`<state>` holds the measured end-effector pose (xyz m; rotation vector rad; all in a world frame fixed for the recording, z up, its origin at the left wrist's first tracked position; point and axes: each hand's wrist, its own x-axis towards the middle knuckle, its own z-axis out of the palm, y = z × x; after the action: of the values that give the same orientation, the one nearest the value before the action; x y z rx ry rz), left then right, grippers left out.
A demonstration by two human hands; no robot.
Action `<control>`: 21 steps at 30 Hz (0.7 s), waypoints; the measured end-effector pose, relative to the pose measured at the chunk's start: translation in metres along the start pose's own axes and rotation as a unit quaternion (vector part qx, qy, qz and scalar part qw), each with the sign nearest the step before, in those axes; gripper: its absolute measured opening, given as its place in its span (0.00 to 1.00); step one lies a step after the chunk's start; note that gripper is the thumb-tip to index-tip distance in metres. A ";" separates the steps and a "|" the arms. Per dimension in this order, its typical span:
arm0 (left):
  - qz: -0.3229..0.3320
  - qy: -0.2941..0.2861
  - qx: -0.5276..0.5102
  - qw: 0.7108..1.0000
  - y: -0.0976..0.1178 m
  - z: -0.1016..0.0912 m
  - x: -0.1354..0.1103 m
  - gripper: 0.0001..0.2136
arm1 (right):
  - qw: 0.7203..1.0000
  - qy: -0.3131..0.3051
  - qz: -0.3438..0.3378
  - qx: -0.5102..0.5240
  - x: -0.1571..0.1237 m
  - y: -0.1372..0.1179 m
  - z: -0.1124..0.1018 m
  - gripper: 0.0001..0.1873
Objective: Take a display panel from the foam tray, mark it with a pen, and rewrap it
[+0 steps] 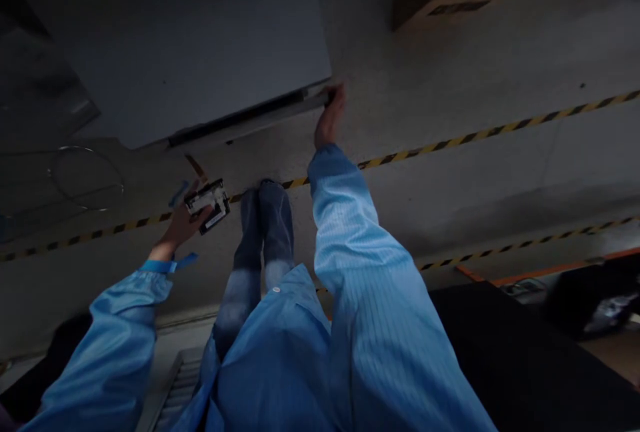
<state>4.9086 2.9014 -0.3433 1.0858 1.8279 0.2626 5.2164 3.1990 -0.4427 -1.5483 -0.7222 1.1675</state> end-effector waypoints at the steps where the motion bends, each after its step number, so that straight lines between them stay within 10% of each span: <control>1: -0.025 -0.020 -0.012 0.999 0.001 0.006 -0.015 0.40 | 1.000 0.016 0.001 -0.016 -0.012 0.000 -0.007 0.24; 11: -0.140 -0.082 -0.138 0.977 -0.005 0.062 -0.144 0.18 | 0.985 0.107 -0.029 -0.129 -0.093 0.014 -0.059 0.24; 16: -0.146 -0.068 -0.154 0.975 -0.001 0.069 -0.153 0.19 | 0.983 0.107 0.010 -0.151 -0.107 0.004 -0.069 0.16; 21: -0.155 -0.047 -0.172 0.972 0.000 0.070 -0.147 0.19 | 0.972 0.102 0.206 -0.047 -0.171 -0.007 -0.048 0.22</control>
<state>4.9871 2.7695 -0.2881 0.5545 1.7567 0.3203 5.2021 3.0325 -0.3809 -1.9275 -0.3293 1.2604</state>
